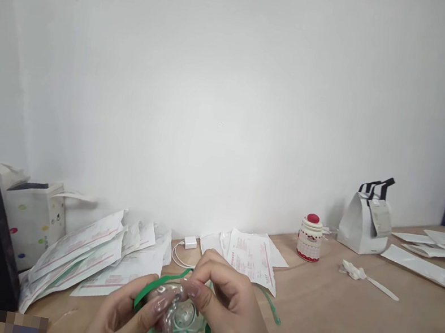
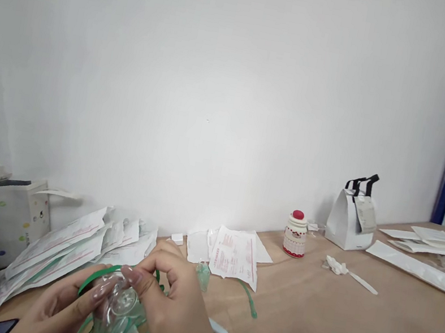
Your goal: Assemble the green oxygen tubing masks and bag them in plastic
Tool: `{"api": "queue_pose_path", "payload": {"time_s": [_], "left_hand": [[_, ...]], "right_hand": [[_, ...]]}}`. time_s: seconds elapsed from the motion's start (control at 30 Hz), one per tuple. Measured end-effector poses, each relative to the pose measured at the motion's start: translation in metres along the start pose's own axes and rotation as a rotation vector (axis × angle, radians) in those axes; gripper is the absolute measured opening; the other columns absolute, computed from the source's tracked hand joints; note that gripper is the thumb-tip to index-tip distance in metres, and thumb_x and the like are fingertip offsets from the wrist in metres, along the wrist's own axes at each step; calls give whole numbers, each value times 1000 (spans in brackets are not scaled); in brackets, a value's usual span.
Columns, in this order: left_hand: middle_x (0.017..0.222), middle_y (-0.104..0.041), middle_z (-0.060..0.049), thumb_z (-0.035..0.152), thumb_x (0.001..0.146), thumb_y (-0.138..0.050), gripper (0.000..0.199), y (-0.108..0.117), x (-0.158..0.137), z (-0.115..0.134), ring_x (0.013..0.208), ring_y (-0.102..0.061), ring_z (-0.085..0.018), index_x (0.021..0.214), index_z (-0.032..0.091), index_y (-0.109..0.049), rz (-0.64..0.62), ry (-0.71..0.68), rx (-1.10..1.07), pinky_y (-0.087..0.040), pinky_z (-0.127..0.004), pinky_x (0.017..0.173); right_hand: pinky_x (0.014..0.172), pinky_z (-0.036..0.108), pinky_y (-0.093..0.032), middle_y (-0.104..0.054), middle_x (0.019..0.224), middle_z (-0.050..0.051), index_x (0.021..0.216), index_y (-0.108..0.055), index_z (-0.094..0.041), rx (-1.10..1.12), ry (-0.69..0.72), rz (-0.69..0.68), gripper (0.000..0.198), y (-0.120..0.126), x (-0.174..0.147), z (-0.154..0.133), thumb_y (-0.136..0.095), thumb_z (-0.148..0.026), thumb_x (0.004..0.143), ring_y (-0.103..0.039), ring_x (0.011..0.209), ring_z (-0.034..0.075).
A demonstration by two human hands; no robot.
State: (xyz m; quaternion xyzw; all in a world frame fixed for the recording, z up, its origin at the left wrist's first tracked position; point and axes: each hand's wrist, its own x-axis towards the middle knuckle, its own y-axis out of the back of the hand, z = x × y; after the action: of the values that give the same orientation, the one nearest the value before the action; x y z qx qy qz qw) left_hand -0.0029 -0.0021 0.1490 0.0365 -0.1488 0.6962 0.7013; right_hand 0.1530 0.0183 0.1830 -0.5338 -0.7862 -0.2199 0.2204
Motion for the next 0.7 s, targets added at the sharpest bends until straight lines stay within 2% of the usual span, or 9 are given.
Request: {"api": "queue_pose_path", "payload": {"time_s": [0.07, 0.17, 0.33, 0.4, 0.5, 0.57, 0.7], "left_hand": [[55, -52, 2, 41, 65, -68, 27, 0, 0, 0, 56, -45, -11, 57, 16, -60, -4, -12, -12, -36, -20, 53], [57, -52, 1, 41, 66, -68, 25, -2, -1, 1, 58, -46, -12, 65, 16, -63, 0, -15, -23, -37, -22, 54], [55, -47, 3, 38, 64, -69, 23, -9, -4, 4, 56, -43, -11, 62, 16, -63, 43, 21, -51, -35, -20, 52], [55, -48, 3, 37, 64, -70, 23, -9, -4, 3, 57, -44, -11, 60, 16, -61, 55, 22, -73, -37, -20, 53], [58, -53, 1, 37, 65, -69, 21, -6, -2, 1, 59, -48, -13, 66, 17, -65, -2, 20, -66, -40, -21, 56], [60, -56, 0, 37, 67, -68, 21, -4, -2, -1, 60, -49, -13, 73, 17, -68, -56, 16, -67, -41, -22, 56], [59, -57, 0, 34, 70, -66, 17, -3, -2, -2, 60, -51, -13, 80, 21, -71, -61, -22, -99, -42, -21, 58]], "right_hand": [[67, 28, -35, -45, 68, 0, 63, -55, -16, -6, 22, -28, 26, 1, -1, 1, -52, -33, 82, -45, 71, 15], [69, 28, -36, -46, 70, 1, 66, -55, -16, -15, 32, -101, 28, 3, -1, 3, -47, -35, 85, -46, 74, 14], [69, 28, -38, -49, 74, 1, 72, -52, -17, 9, -61, -213, 26, 2, 0, 7, -45, -38, 86, -47, 74, 14], [67, 28, -38, -51, 73, 1, 75, -49, -18, 82, -112, -263, 24, 0, 1, 9, -45, -38, 87, -47, 71, 13], [66, 29, -39, -54, 72, 2, 76, -48, -17, 271, -139, -320, 23, -2, 2, 12, -44, -37, 87, -50, 70, 13], [64, 30, -39, -55, 69, 3, 72, -49, -16, 384, -148, -313, 24, -3, 3, 13, -48, -36, 85, -52, 67, 14], [58, 27, -39, -56, 61, 2, 63, -50, -15, 530, -193, -262, 27, -7, 5, 18, -60, -36, 77, -53, 59, 13]]}}
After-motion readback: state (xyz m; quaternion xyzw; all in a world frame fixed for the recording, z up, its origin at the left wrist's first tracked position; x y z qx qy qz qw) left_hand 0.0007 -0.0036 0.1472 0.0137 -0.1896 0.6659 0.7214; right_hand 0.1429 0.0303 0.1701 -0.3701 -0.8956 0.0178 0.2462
